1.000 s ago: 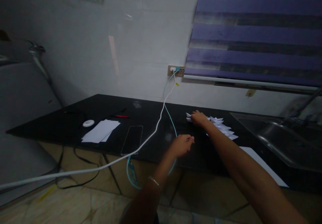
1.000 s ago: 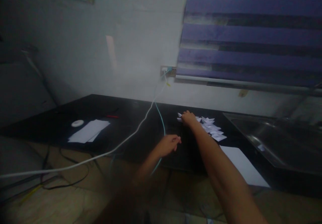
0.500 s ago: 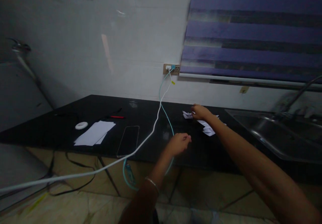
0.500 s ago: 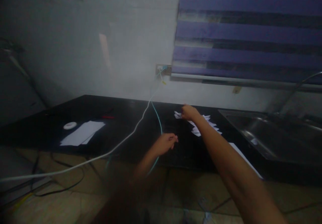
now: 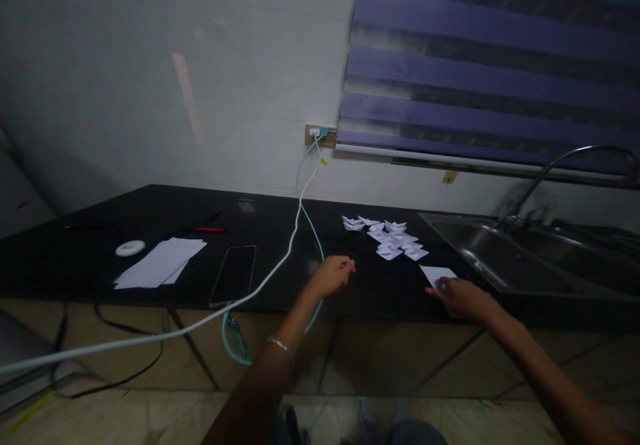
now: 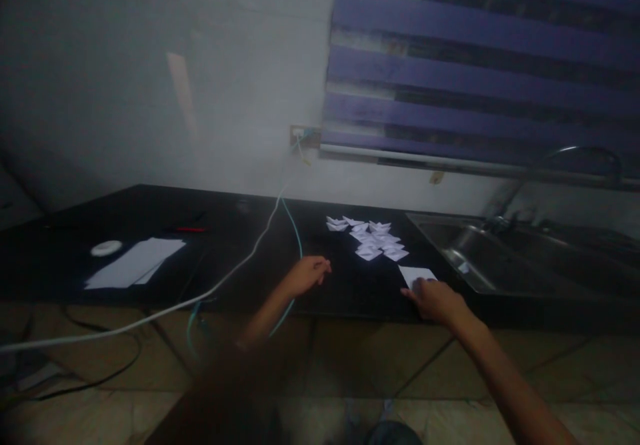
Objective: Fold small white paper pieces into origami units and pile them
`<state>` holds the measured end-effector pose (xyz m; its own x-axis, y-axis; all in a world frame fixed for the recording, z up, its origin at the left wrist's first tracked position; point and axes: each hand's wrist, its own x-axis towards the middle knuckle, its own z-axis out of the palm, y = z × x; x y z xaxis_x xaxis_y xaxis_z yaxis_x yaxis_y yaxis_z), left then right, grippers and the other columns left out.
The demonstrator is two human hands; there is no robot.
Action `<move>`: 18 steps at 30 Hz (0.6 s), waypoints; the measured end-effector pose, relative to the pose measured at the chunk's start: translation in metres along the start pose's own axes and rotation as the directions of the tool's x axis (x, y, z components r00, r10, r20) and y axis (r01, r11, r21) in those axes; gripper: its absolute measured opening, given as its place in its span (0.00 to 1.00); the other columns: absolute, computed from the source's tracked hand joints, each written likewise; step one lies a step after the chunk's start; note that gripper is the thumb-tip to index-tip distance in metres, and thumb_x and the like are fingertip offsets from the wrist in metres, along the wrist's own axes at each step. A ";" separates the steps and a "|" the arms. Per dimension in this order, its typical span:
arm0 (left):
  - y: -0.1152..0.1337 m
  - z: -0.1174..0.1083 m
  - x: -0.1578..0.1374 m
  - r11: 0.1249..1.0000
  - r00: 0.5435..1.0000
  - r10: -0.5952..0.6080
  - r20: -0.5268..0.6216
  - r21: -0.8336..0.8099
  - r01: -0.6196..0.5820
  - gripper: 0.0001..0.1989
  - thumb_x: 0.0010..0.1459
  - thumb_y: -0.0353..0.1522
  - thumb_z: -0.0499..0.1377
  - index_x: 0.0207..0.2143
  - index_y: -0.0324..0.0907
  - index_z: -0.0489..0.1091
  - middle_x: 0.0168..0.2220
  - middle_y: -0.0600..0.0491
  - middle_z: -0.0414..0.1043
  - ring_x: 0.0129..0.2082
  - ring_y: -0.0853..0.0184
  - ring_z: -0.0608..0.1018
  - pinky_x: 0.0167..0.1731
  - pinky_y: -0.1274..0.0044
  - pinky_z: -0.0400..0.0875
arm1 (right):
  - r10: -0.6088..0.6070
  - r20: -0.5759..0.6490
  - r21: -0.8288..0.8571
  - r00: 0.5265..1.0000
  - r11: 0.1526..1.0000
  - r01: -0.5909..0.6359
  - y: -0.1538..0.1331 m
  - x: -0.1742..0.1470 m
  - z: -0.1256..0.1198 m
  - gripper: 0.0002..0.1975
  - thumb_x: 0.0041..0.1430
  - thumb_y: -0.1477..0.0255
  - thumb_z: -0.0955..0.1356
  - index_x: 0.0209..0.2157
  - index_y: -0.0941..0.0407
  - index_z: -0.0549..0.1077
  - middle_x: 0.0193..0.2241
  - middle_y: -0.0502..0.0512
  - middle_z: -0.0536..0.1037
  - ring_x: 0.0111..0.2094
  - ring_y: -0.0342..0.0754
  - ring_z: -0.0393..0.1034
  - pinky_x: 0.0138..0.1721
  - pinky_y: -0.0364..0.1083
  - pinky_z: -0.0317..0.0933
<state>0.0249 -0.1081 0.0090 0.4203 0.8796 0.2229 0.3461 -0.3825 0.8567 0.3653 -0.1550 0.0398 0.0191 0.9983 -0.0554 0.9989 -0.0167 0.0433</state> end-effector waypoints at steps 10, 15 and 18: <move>-0.004 0.000 0.000 0.999 1.000 0.002 0.013 -0.040 -0.001 0.23 0.60 0.45 0.46 0.33 0.37 0.71 0.19 0.57 0.64 0.17 0.74 0.65 0.21 0.82 0.57 | 0.137 -0.051 -0.104 0.989 0.984 -0.142 -0.027 -0.023 -0.005 0.18 0.55 0.75 0.62 0.48 0.60 0.68 0.40 0.69 0.75 0.40 0.60 0.74 0.33 0.49 0.62; -0.004 0.001 0.001 0.998 1.000 0.005 0.004 -0.067 -0.004 0.25 0.60 0.48 0.46 0.33 0.37 0.71 0.19 0.57 0.65 0.17 0.74 0.65 0.20 0.82 0.56 | 0.113 -0.210 -0.022 0.971 0.993 -0.120 -0.022 -0.029 -0.029 0.13 0.56 0.71 0.62 0.40 0.57 0.73 0.34 0.67 0.77 0.36 0.60 0.74 0.32 0.49 0.61; -0.006 0.002 0.006 0.987 1.000 -0.027 -0.012 -0.162 0.024 0.31 0.61 0.52 0.39 0.34 0.36 0.70 0.18 0.56 0.65 0.15 0.74 0.64 0.20 0.81 0.57 | 0.025 -0.329 0.328 0.944 0.940 0.090 -0.041 -0.028 -0.047 0.13 0.55 0.66 0.63 0.35 0.58 0.75 0.31 0.62 0.78 0.34 0.57 0.74 0.34 0.48 0.62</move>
<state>0.0270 -0.1014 0.0042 0.4009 0.8928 0.2055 0.2162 -0.3101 0.9258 0.3218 -0.1800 0.0866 0.0289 0.9605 0.2766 0.9549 0.0553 -0.2918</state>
